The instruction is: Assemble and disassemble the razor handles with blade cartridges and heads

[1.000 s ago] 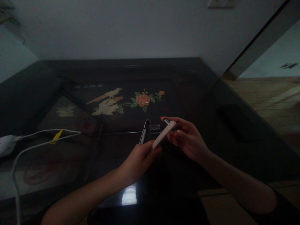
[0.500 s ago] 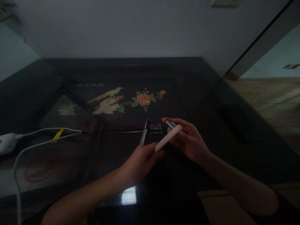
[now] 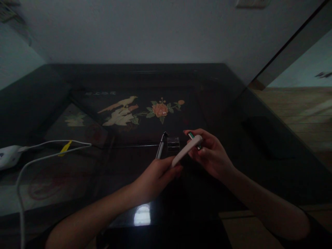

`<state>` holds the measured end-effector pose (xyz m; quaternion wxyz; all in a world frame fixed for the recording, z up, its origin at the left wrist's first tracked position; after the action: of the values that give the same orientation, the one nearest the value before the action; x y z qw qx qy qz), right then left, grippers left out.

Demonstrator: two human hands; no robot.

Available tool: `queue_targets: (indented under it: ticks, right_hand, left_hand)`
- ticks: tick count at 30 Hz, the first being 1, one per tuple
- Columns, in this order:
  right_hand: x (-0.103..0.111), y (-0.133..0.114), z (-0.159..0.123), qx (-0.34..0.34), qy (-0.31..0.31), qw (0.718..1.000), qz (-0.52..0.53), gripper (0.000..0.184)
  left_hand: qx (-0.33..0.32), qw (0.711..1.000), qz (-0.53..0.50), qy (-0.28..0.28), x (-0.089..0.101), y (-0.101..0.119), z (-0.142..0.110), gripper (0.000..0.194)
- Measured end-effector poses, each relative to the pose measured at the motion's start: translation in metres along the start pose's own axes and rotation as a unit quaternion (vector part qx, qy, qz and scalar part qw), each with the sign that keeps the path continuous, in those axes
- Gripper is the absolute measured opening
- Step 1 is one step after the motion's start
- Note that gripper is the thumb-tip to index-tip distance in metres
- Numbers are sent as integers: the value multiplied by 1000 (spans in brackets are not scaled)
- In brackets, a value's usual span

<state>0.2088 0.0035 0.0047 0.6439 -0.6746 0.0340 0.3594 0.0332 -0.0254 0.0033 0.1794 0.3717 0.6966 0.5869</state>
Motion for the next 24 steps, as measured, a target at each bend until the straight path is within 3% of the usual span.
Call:
queue_targets:
  ticks: [4, 8, 10, 16, 21, 24]
  right_hand:
    - [2, 3, 0, 19, -17, 999, 19, 31]
    - [2, 2, -1, -2, -5, 1000, 14, 37]
    - [2, 1, -1, -7, -2, 1000, 14, 39]
    - [2, 3, -1, 12, -8, 1000, 19, 33]
    - [2, 1, -1, -14, 6, 1000, 3, 38]
    - [1, 0, -1, -13, 4, 1000, -1, 37]
  left_hand:
    - [1, 999, -21, 45, 2, -2, 3, 27]
    - [-11, 999, -34, -24, -4, -2, 0, 27]
    - [-12, 999, -24, -32, -4, -2, -1, 27]
    - [6, 998, 1, 70, 1, -3, 3, 27]
    - [5, 1000, 5, -13, -5, -1, -1, 25]
    - [-2, 1000, 12, -8, -3, -1, -1, 24]
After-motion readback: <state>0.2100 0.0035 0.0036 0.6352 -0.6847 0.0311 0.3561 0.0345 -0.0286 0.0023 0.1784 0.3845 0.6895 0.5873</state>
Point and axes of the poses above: each hand's wrist, its own z-axis towards the middle knuckle, its own x-axis out of the back of the hand, y = z × x, the point moved 1 cm from there along z, towards the middle knuckle, and after that the axes turned 8 degrees about -y, right-handed, at the moved point
